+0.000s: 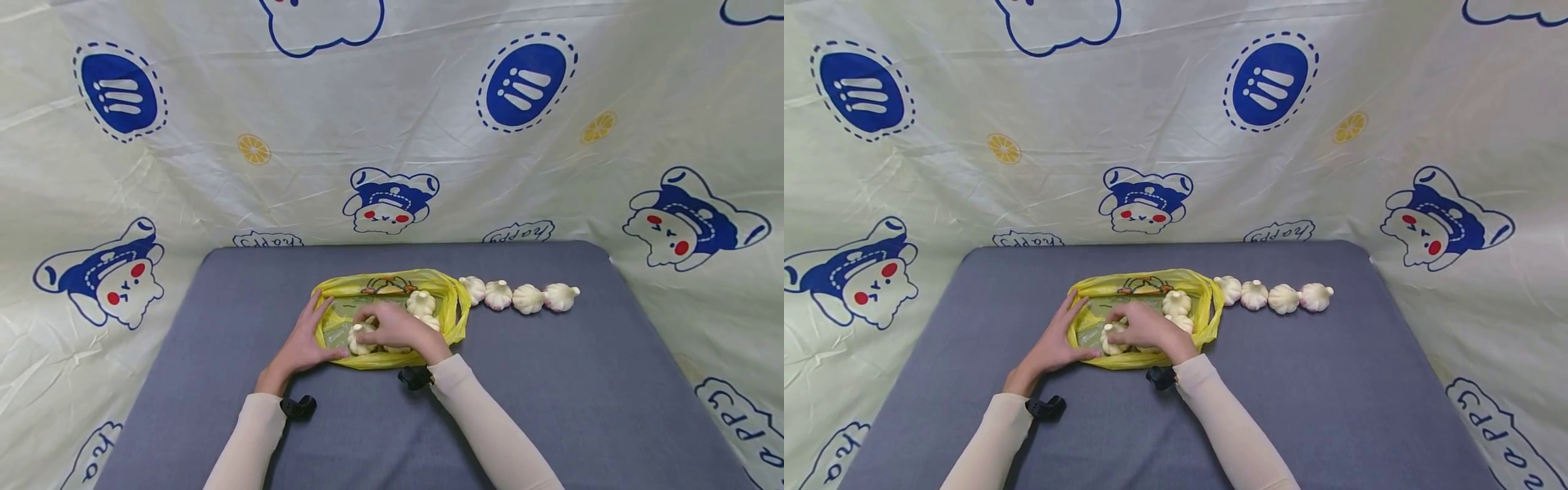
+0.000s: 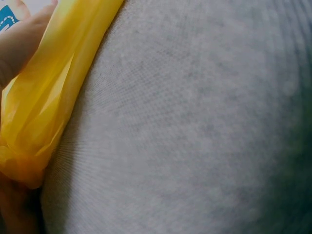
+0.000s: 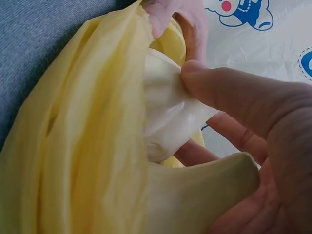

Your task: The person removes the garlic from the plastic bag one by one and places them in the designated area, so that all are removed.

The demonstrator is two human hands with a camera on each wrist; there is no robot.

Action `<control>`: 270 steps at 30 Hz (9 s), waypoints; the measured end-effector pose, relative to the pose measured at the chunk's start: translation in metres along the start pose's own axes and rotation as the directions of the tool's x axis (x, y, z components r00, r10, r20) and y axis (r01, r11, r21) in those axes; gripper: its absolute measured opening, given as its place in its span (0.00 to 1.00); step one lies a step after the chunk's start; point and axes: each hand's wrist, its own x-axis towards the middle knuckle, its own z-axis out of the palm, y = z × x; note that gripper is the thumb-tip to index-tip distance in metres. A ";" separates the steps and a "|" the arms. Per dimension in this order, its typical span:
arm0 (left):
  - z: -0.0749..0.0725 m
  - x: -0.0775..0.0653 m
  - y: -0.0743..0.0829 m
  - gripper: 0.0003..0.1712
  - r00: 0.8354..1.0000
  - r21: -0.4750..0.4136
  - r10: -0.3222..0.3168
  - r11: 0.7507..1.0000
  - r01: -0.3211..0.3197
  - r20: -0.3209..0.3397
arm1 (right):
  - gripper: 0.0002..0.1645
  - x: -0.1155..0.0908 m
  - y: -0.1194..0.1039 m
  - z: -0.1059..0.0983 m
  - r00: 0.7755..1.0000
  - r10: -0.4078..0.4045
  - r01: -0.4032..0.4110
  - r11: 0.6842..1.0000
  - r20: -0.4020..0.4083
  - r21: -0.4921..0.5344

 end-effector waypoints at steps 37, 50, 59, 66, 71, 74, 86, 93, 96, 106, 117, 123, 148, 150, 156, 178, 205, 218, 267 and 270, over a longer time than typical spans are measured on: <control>0.001 -0.002 0.001 0.68 1.000 0.008 -0.004 1.000 0.004 -0.001 | 0.17 -0.007 -0.005 0.005 0.996 -0.003 0.010 0.997 -0.090 0.079; 0.001 0.000 0.000 0.68 1.000 0.000 0.019 1.000 -0.019 -0.004 | 0.17 -0.027 -0.017 -0.006 0.954 -0.073 0.116 0.984 -0.290 0.135; 0.001 0.000 -0.002 0.68 1.000 0.016 0.027 1.000 -0.027 -0.014 | 0.19 -0.041 -0.014 -0.016 0.926 -0.053 0.129 0.975 -0.373 0.180; 0.002 0.000 -0.003 0.69 1.000 0.023 0.017 1.000 -0.016 -0.015 | 0.19 -0.057 -0.012 -0.028 0.887 -0.023 0.142 0.964 -0.462 0.225; 0.001 0.000 -0.001 0.68 1.000 0.018 0.004 1.000 -0.004 -0.008 | 0.19 -0.070 -0.005 -0.040 0.857 0.028 0.125 0.958 -0.515 0.260; 0.000 -0.001 0.000 0.68 1.000 0.013 -0.001 1.000 0.001 -0.004 | 0.20 -0.080 0.000 -0.047 0.840 0.057 0.112 0.955 -0.540 0.275; 0.000 0.000 0.002 0.69 1.000 0.003 -0.008 1.000 0.008 -0.002 | 0.23 -0.116 0.031 -0.065 0.761 0.159 0.026 0.961 -0.629 0.274; 0.000 -0.001 0.003 0.69 1.000 -0.019 -0.004 1.000 0.004 -0.004 | 0.22 -0.137 0.053 -0.068 0.719 0.216 -0.022 0.957 -0.660 0.290; 0.000 -0.001 0.003 0.69 1.000 -0.015 -0.004 1.000 0.004 -0.003 | 0.21 -0.143 0.061 -0.067 0.703 0.225 -0.046 0.961 -0.674 0.272; 0.000 -0.002 0.003 0.68 1.000 -0.009 -0.011 1.000 0.011 0.005 | 0.20 -0.155 0.083 -0.056 0.685 0.281 -0.147 0.957 -0.672 0.251; 0.000 -0.001 0.002 0.68 1.000 0.015 0.005 1.000 -0.006 0.006 | 0.22 -0.156 0.101 -0.045 0.698 0.371 -0.236 0.927 -0.612 0.292; 0.000 0.000 0.001 0.68 1.000 0.030 0.018 0.999 -0.018 0.002 | 0.21 -0.154 0.109 -0.042 0.668 0.391 -0.291 0.920 -0.633 0.261; 0.001 -0.001 0.003 0.68 1.000 0.009 -0.001 1.000 0.001 -0.003 | 0.24 -0.145 0.118 -0.030 0.694 0.392 -0.285 0.920 -0.604 0.270; 0.001 -0.001 0.003 0.68 1.000 0.012 0.001 1.000 -0.001 -0.005 | 0.24 -0.145 0.118 -0.030 0.696 0.390 -0.278 0.921 -0.603 0.274; 0.001 -0.001 0.003 0.68 1.000 0.019 0.002 1.000 -0.002 -0.007 | 0.23 -0.146 0.118 -0.030 0.700 0.383 -0.272 0.923 -0.603 0.271; 0.000 -0.003 0.004 0.68 1.000 0.007 -0.020 1.000 0.020 0.001 | 0.34 -0.152 0.092 -0.055 0.720 0.303 -0.226 0.953 -0.624 0.202; 0.000 -0.002 0.003 0.67 1.000 -0.005 -0.004 1.000 0.004 -0.007 | 0.49 -0.094 0.023 -0.069 0.922 0.183 -0.133 0.978 -0.340 0.163; 0.000 -0.001 0.000 0.67 1.000 -0.012 -0.003 1.000 0.003 -0.007 | 0.46 -0.058 0.010 -0.050 0.997 0.028 -0.025 0.999 -0.074 0.046; 0.000 -0.001 0.000 0.67 1.000 -0.008 0.001 1.000 -0.001 -0.011 | 0.14 -0.016 0.021 -0.038 0.966 0.055 -0.029 0.994 0.254 -0.105; 0.000 -0.001 0.000 0.67 1.000 -0.009 -0.001 1.000 0.001 -0.010 | 0.14 -0.016 0.021 -0.038 0.967 0.057 -0.032 0.994 0.250 -0.103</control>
